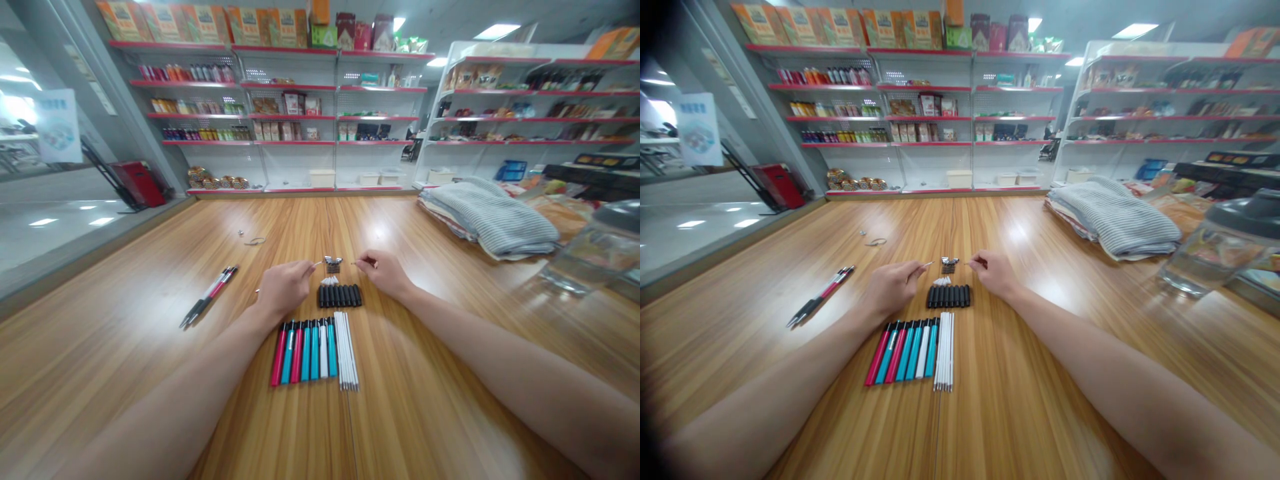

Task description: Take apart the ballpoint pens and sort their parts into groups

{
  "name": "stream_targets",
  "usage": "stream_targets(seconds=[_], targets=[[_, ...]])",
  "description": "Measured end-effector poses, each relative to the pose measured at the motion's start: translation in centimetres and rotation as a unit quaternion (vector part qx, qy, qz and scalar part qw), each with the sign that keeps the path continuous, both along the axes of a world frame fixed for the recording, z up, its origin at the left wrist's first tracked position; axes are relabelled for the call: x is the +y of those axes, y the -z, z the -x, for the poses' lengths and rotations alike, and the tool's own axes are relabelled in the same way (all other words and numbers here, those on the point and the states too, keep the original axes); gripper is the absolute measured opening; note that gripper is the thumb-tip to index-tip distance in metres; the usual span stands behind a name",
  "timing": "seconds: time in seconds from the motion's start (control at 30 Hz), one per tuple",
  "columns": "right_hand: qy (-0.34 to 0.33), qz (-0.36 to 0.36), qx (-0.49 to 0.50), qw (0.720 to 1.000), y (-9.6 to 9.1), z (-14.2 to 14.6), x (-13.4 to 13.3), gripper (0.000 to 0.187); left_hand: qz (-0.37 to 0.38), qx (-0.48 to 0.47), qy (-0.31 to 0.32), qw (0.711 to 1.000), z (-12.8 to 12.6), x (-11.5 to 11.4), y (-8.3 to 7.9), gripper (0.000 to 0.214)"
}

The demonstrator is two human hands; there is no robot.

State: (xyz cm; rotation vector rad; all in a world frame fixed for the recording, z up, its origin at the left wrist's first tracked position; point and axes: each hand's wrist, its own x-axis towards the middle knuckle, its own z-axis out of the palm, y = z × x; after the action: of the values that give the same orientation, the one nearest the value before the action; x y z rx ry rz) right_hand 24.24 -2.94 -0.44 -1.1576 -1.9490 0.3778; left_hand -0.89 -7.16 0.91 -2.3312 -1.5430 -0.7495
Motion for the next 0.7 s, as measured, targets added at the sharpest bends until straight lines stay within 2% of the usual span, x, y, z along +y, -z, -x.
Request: stream_targets(seconds=[0.1, 0.23, 0.4, 0.7], targets=[[0.011, 0.02, -0.026, 0.999, 0.5, 0.0, 1.1, 0.016, 0.024, 0.008, -0.032, 0.999, -0.1, 0.1, -0.2, 0.031], [0.042, 0.04, -0.065, 0.996, 0.6, 0.4, 2.9, 0.019, 0.048, 0.008, -0.041, 0.998, -0.2, 0.3, -0.1, 0.033], [-0.021, 0.054, -0.092, 0.994, 0.5, 0.7, 4.8, 0.017, 0.062, -0.021, -0.015, 0.998, -0.1, 0.8, 0.4, 0.032], [-0.08, 0.042, -0.113, 0.989, 0.9, 0.2, 4.7, 0.017, 0.101, -0.024, 0.015, 0.995, 0.1, 1.2, 0.7, 0.03]])
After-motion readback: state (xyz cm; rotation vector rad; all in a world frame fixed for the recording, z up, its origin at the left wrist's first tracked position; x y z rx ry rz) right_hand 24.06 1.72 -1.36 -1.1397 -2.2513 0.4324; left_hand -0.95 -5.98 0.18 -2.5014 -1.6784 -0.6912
